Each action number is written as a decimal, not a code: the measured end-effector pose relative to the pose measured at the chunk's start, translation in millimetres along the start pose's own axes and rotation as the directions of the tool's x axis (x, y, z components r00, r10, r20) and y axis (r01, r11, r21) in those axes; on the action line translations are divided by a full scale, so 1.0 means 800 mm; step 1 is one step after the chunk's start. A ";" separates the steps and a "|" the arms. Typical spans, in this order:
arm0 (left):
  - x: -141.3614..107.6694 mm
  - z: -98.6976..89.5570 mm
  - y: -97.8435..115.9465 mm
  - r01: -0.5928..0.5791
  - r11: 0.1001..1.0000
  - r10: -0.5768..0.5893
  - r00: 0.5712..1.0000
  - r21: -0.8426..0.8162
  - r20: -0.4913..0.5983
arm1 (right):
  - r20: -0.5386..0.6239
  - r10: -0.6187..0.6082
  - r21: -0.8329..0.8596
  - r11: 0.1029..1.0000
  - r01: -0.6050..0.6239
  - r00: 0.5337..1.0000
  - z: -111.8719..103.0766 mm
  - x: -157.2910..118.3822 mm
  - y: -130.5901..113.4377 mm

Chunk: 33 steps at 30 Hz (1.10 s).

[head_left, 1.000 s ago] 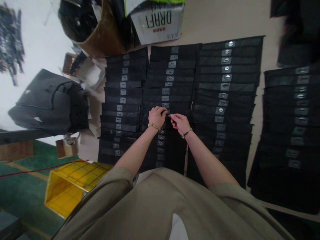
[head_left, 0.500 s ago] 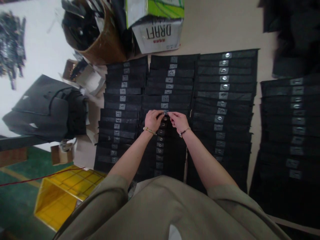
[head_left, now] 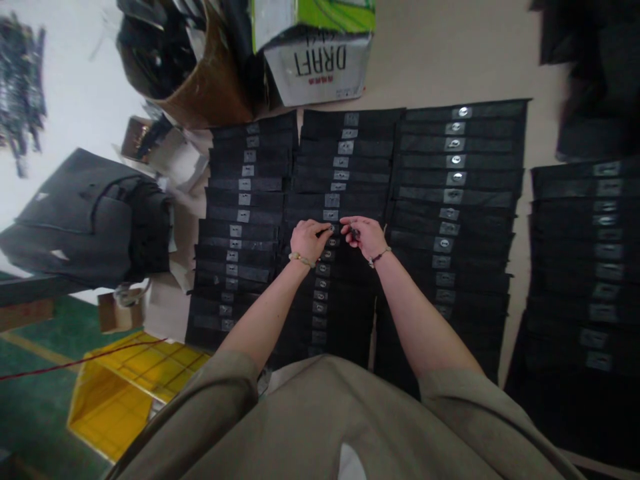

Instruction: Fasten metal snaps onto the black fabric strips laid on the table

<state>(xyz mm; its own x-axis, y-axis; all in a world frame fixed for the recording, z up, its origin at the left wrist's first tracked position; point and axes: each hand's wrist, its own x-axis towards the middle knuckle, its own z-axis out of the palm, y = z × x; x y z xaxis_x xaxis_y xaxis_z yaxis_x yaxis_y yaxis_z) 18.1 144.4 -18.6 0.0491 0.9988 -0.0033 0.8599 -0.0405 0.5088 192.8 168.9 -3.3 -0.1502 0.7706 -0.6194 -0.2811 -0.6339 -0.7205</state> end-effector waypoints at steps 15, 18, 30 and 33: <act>0.008 -0.012 -0.006 -0.143 0.990 0.141 0.980 0.002 0.137 | 0.030 0.013 0.023 1.000 -0.014 0.999 -0.004 -0.001 -0.001; 0.007 -0.012 -0.005 -0.149 0.989 0.149 0.981 -0.013 0.121 | 0.025 0.012 0.014 1.000 -0.012 1.000 -0.003 0.000 0.001; 0.000 -0.001 0.004 -0.069 0.996 0.068 0.997 0.061 0.022 | -0.004 0.025 -0.082 0.996 -0.025 1.000 0.001 0.001 0.001; 0.001 -0.002 0.012 0.020 0.999 -0.020 1.000 -0.026 -0.004 | 0.005 0.014 -0.071 0.997 -0.014 1.000 0.001 0.001 0.001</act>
<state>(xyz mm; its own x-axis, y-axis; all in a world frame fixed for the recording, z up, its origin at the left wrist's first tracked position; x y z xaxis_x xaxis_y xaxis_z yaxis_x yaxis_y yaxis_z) 25.7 145.0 -12.5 0.0297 0.9995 -0.0105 0.8475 -0.0196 0.5304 191.8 169.4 -4.1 -0.1585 0.7619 -0.6280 -0.2105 -0.6475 -0.7324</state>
